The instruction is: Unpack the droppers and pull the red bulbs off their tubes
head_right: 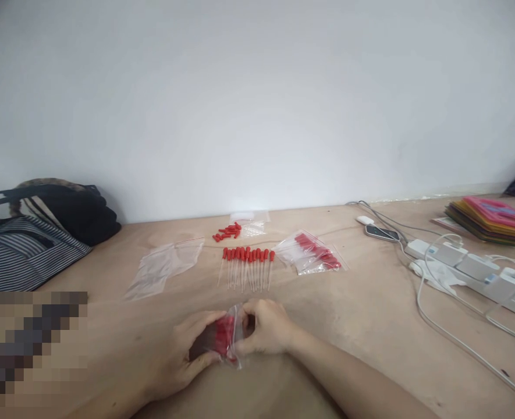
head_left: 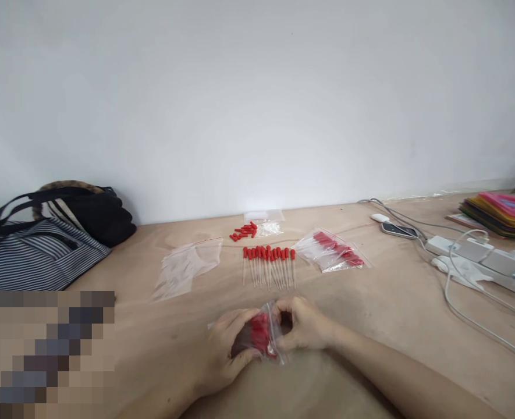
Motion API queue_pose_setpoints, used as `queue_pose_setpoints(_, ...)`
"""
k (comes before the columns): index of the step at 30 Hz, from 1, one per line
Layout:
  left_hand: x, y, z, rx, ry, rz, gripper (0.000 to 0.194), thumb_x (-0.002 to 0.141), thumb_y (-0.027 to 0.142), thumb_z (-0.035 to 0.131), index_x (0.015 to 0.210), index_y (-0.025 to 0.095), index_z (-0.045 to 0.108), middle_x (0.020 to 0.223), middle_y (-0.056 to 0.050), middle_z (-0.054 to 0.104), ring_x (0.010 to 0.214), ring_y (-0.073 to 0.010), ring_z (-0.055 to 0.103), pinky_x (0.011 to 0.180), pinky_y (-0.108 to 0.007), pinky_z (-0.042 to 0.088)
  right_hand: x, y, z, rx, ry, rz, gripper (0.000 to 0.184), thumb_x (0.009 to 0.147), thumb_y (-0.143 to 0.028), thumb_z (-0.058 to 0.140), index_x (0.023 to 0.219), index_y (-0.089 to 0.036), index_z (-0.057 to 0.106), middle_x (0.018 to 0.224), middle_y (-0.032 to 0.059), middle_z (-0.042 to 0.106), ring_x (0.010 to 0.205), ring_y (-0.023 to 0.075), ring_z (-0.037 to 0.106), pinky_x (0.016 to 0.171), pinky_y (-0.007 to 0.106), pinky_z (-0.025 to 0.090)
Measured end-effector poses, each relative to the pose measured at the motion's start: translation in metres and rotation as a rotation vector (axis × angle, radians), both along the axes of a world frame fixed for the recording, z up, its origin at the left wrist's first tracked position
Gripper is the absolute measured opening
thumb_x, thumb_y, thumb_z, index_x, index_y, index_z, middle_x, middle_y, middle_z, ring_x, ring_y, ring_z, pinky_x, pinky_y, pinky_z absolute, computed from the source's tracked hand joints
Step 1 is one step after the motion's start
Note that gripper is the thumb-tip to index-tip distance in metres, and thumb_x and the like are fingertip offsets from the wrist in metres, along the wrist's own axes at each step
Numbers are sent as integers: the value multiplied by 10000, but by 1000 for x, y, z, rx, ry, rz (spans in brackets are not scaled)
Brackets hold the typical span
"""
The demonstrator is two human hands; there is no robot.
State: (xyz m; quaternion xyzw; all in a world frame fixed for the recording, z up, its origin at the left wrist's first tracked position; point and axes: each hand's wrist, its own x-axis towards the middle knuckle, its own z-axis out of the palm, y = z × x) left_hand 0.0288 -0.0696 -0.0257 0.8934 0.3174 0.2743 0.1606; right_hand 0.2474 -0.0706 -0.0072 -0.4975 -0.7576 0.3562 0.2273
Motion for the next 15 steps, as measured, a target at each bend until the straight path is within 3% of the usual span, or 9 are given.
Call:
queue_pose_setpoints(3, 2, 0, -1, 33, -36, 5, 453, 753, 255, 569, 1187, 243, 442, 1028, -66, 617, 918, -212, 590, 802, -379, 493, 0, -1, 1, 22, 9, 41, 252, 517, -291, 737, 735, -198, 651, 724, -44, 566, 608, 85, 464, 534, 189, 309)
queue_pose_setpoints(7, 4, 0, 0, 17, -55, 51, 376, 781, 226, 536, 1150, 243, 469, 999, -51, 636, 891, -188, 605, 776, -338, 509, -1, -2, -1, 79, 9, 107, 303, 530, -388, 737, 780, -225, 680, 776, -19, 574, 676, 113, 495, 582, 207, 338)
queue_pose_setpoints(15, 4, 4, 1, 23, -79, 45, 309, 808, 241, 519, 1117, 240, 503, 997, -37, 647, 886, -168, 616, 767, -301, 522, -11, -9, -7, 162, 55, -67, 176, 624, -258, 652, 784, -189, 627, 788, 9, 582, 669, 120, 510, 595, 219, 369)
